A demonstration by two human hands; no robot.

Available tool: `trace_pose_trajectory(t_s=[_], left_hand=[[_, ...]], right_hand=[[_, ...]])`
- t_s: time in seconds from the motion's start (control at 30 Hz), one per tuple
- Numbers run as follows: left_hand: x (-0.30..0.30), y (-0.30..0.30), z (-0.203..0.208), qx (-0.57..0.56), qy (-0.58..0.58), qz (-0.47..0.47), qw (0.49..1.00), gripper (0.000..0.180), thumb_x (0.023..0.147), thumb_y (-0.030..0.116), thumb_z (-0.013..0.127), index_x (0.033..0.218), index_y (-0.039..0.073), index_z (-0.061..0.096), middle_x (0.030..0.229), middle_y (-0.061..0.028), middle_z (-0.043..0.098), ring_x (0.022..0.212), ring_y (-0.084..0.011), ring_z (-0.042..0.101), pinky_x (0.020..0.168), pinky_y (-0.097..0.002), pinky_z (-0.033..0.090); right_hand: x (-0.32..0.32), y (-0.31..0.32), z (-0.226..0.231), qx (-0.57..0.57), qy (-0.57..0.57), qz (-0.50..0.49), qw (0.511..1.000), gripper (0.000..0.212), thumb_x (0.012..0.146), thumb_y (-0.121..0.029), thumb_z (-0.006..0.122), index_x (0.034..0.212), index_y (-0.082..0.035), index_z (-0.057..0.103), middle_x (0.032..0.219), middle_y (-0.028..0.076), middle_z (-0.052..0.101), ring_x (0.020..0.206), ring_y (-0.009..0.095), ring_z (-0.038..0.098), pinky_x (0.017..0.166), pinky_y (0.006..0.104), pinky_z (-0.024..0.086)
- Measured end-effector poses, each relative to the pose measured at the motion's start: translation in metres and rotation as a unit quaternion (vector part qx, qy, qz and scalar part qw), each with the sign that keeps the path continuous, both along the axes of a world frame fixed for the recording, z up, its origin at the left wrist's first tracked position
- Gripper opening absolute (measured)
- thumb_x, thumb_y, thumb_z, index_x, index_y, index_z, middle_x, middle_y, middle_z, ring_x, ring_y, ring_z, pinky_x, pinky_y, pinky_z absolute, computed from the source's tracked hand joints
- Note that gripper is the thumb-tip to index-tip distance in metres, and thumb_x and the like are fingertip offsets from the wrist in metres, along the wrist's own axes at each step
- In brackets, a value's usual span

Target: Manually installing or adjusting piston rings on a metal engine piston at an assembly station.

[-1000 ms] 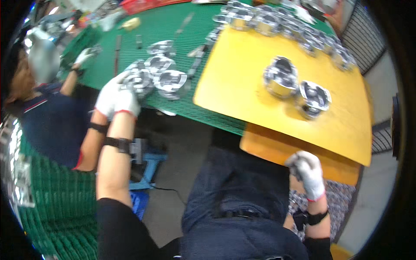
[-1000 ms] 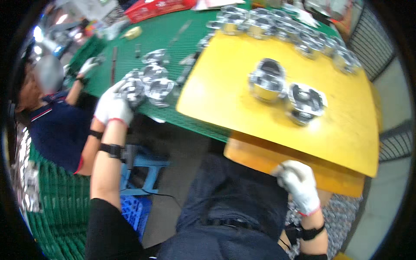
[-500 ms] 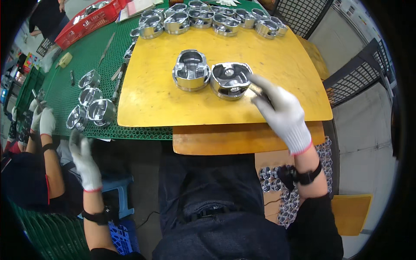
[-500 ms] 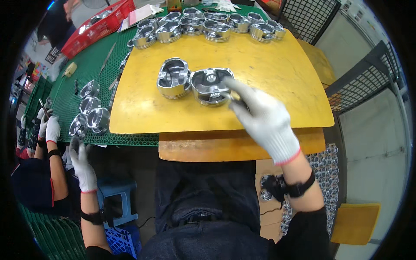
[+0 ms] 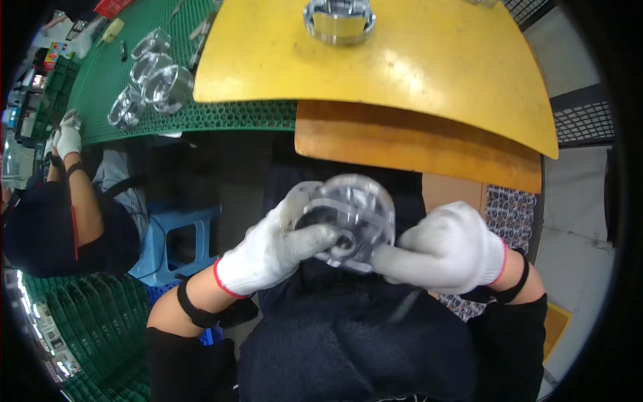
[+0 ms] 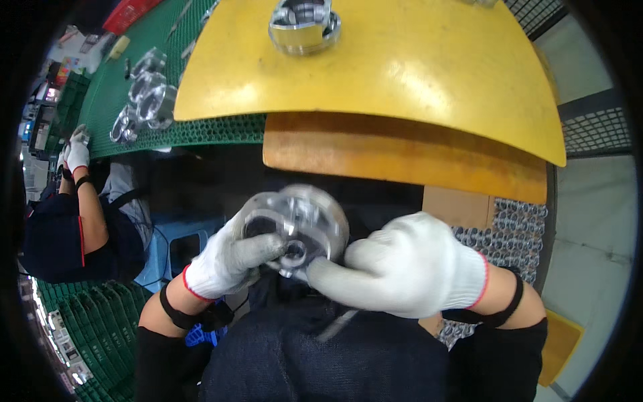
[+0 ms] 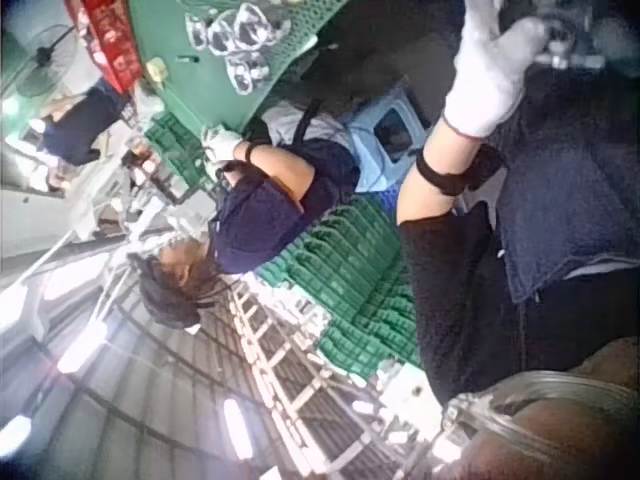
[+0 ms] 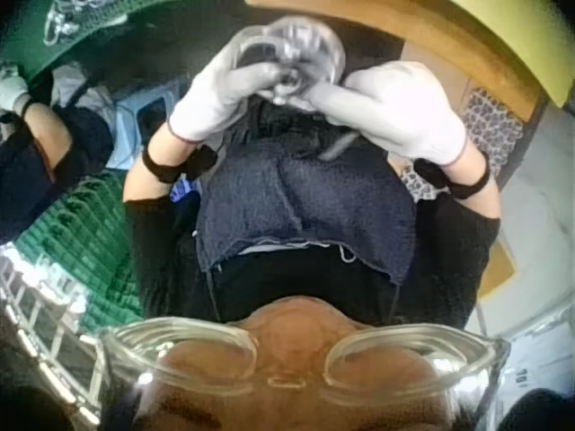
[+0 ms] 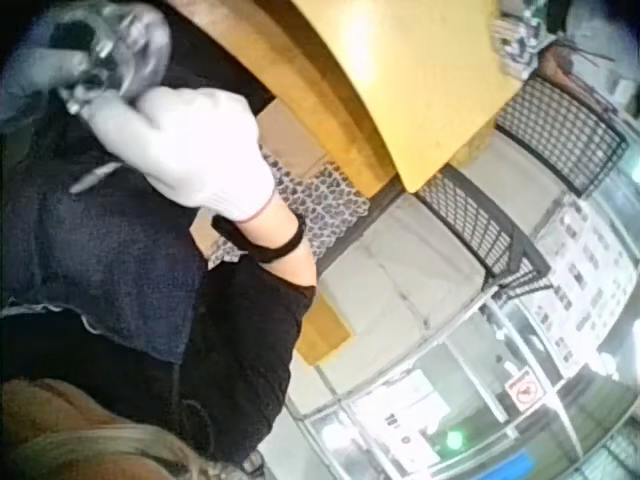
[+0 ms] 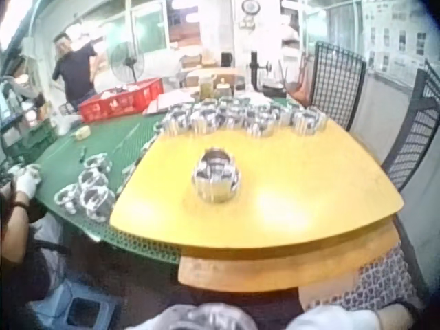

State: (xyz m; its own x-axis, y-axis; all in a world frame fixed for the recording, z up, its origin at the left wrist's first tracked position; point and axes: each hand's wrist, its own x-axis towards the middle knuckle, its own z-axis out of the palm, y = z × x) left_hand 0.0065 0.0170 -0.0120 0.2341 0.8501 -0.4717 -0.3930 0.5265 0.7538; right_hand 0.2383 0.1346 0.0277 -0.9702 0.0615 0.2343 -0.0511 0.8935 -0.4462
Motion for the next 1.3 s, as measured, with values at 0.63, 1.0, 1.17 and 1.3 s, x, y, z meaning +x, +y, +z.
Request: trace_pose_trajectory(t_s=[0.63,1.0,1.17,1.3], left_hand=[[0.003,-0.020,0.009,0.204,0.335,-0.315,0.864,0.047,0.073,0.002,0.063,0.118,-0.003,0.051,0.097,-0.0198,0.067,0.087,-0.0355,0.069,0.074,-0.0386,0.056],[-0.007,-0.050,0.002,0.129,0.317,-0.256,0.904,0.058,0.066,0.006,0.062,0.121,-0.007,0.048,0.108,-0.0223,0.065,0.094,-0.0349,0.068,0.084,-0.0400,0.054],[-0.007,-0.050,0.002,0.124,0.314,-0.254,0.906,0.058,0.069,0.007,0.062,0.123,-0.007,0.046,0.112,-0.0229,0.064,0.097,-0.0343,0.067,0.086,-0.0395,0.053],[-0.006,-0.051,-0.003,0.207,0.310,-0.168,0.913,0.059,0.074,-0.002,0.057,0.131,-0.008,0.042,0.120,-0.0236,0.059,0.108,-0.0320,0.064,0.091,-0.0376,0.052]], right_hand=[[-0.014,0.009,-0.024,-0.144,-0.158,0.044,0.976,0.026,0.081,-0.032,0.066,0.066,-0.011,0.059,0.059,0.006,0.054,0.055,0.026,0.060,0.049,0.0369,0.047],[0.011,-0.019,-0.030,-0.145,-0.211,0.062,0.965,0.030,0.086,-0.036,0.062,0.068,-0.013,0.060,0.062,0.005,0.057,0.058,0.023,0.064,0.048,0.0350,0.050],[0.012,-0.022,-0.040,-0.233,-0.217,0.089,0.944,0.031,0.090,-0.038,0.060,0.074,-0.011,0.061,0.067,0.006,0.059,0.063,0.027,0.064,0.054,0.0357,0.052],[0.016,-0.022,-0.052,-0.352,-0.121,0.027,0.928,0.030,0.074,-0.028,0.078,0.096,-0.009,0.067,0.075,0.007,0.064,0.063,0.022,0.065,0.053,0.0319,0.050]])
